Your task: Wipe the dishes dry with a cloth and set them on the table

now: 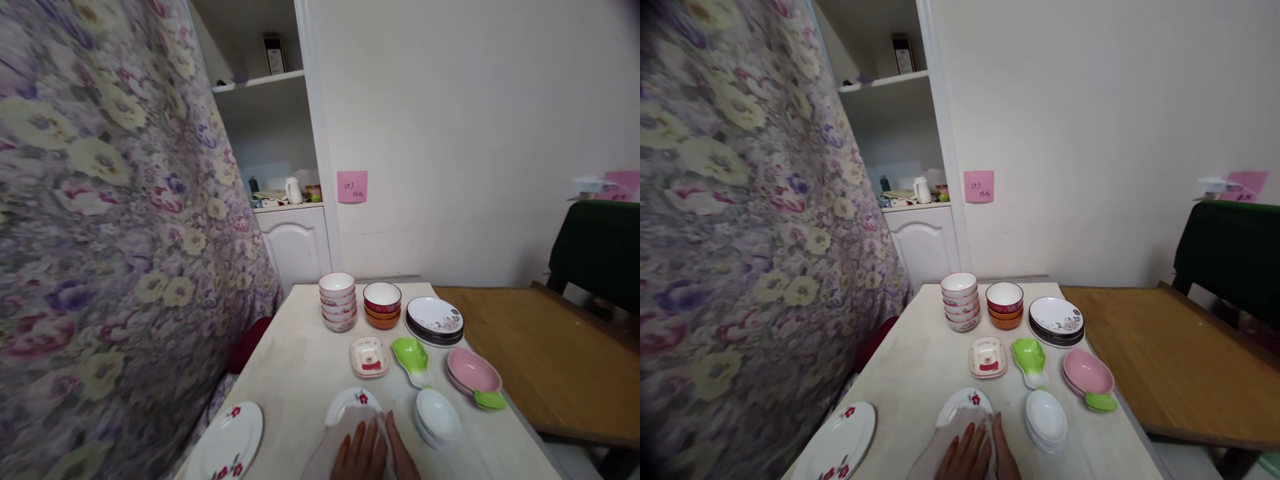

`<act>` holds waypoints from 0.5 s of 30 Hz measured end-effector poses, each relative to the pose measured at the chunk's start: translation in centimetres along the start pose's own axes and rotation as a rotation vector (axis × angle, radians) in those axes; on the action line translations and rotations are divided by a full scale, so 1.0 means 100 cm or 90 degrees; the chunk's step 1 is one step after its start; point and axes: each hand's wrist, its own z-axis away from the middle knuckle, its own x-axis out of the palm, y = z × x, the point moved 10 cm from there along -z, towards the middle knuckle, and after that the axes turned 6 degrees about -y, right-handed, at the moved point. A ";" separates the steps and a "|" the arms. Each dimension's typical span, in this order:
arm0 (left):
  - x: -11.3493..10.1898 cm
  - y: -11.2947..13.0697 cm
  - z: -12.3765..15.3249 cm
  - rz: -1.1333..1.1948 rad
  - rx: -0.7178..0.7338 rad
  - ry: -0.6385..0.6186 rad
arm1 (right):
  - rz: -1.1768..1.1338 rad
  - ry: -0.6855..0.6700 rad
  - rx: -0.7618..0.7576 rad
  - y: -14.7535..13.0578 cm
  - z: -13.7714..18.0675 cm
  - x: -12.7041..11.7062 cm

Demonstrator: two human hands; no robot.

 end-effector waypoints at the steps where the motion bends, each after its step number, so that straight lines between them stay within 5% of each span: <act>1: -0.007 -0.001 -0.006 0.011 -0.006 -0.042 | -0.008 -0.013 0.000 -0.001 0.000 0.003; 4: -0.038 -0.013 -0.020 0.087 -0.045 -0.155 | -0.027 -0.058 -0.002 -0.001 0.001 0.022; 8: -0.069 -0.050 -0.014 0.116 -0.186 -0.168 | -0.036 -0.108 -0.011 0.006 -0.003 0.050; 11: -0.056 -0.055 -0.002 0.107 -0.201 -0.201 | -0.032 -0.103 -0.017 0.008 -0.009 0.050; 15: -0.015 -0.029 0.002 0.153 -0.170 -0.307 | -0.019 -0.065 -0.023 0.003 -0.010 0.023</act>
